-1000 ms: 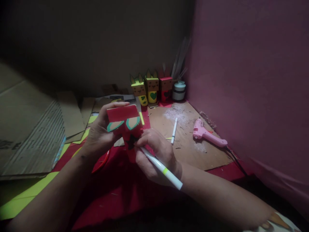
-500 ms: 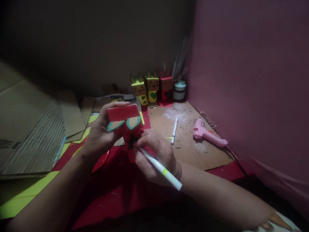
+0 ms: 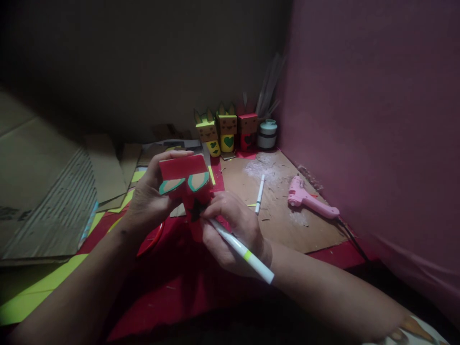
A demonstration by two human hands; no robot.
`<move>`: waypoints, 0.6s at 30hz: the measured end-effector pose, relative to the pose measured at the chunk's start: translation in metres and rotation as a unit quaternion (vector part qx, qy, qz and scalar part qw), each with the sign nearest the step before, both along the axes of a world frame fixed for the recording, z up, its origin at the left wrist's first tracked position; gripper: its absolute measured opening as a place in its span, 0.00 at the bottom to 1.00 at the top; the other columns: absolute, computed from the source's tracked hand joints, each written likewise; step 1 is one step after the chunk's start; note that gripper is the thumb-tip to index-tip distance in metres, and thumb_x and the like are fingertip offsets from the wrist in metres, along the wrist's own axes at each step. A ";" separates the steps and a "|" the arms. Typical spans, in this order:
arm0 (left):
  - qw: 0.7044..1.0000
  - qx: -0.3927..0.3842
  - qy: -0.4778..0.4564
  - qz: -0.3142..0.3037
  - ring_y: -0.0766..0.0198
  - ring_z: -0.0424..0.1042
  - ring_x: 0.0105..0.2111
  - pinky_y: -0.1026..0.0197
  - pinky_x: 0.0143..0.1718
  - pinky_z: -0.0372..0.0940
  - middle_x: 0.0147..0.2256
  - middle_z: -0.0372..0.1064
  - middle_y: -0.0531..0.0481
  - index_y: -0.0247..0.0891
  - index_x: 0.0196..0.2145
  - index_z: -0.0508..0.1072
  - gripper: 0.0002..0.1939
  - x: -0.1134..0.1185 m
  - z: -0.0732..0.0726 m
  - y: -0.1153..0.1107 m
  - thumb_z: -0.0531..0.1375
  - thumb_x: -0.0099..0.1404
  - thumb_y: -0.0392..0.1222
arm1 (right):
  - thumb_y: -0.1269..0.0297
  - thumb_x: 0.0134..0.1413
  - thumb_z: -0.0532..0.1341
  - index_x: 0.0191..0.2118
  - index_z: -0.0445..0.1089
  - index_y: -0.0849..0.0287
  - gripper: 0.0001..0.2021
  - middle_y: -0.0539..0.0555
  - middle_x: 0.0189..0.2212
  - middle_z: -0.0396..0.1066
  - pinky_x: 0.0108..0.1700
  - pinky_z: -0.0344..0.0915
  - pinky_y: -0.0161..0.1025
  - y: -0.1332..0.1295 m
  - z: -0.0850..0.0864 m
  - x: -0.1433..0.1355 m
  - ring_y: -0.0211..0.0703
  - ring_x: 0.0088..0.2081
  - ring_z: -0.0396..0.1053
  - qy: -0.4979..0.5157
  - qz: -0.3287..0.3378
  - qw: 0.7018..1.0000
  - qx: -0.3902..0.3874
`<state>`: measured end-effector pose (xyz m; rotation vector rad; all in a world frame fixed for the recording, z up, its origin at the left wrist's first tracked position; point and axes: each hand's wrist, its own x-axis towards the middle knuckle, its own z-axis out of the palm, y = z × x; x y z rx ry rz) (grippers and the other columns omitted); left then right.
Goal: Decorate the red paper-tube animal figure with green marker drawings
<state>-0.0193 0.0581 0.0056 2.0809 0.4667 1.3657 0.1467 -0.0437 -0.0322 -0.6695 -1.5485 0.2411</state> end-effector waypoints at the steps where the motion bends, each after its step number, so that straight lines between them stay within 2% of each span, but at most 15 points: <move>1: 1.000 -0.002 -0.002 0.001 0.56 0.77 0.52 0.57 0.53 0.74 0.54 0.74 0.46 0.46 0.55 0.70 0.30 0.000 0.000 0.000 0.75 0.58 0.44 | 0.80 0.56 0.60 0.42 0.69 0.53 0.13 0.50 0.33 0.69 0.56 0.72 0.55 0.000 0.000 0.000 0.45 0.39 0.72 -0.001 0.001 1.000 0.002; 7: 1.000 0.000 -0.003 0.004 0.56 0.77 0.49 0.57 0.51 0.74 0.53 0.75 0.45 0.46 0.55 0.70 0.31 0.001 -0.002 0.001 0.76 0.56 0.45 | 0.80 0.55 0.60 0.40 0.68 0.53 0.13 0.50 0.32 0.68 0.52 0.73 0.53 0.000 0.001 0.000 0.43 0.34 0.70 -0.014 0.000 1.000 -0.002; 12: 1.000 -0.006 -0.002 0.004 0.56 0.77 0.51 0.58 0.53 0.74 0.53 0.75 0.45 0.45 0.55 0.70 0.32 0.001 0.000 0.000 0.76 0.56 0.43 | 0.80 0.56 0.60 0.42 0.68 0.53 0.13 0.49 0.33 0.68 0.55 0.73 0.53 0.000 0.000 -0.001 0.44 0.37 0.71 -0.004 -0.007 1.000 -0.002; 18: 0.998 -0.053 -0.032 -0.003 0.61 0.78 0.45 0.64 0.47 0.74 0.50 0.77 0.49 0.45 0.53 0.72 0.32 0.001 0.001 -0.002 0.77 0.53 0.39 | 0.80 0.56 0.60 0.40 0.70 0.55 0.12 0.49 0.32 0.69 0.58 0.71 0.55 -0.004 0.010 0.002 0.42 0.36 0.71 0.019 0.028 0.999 -0.006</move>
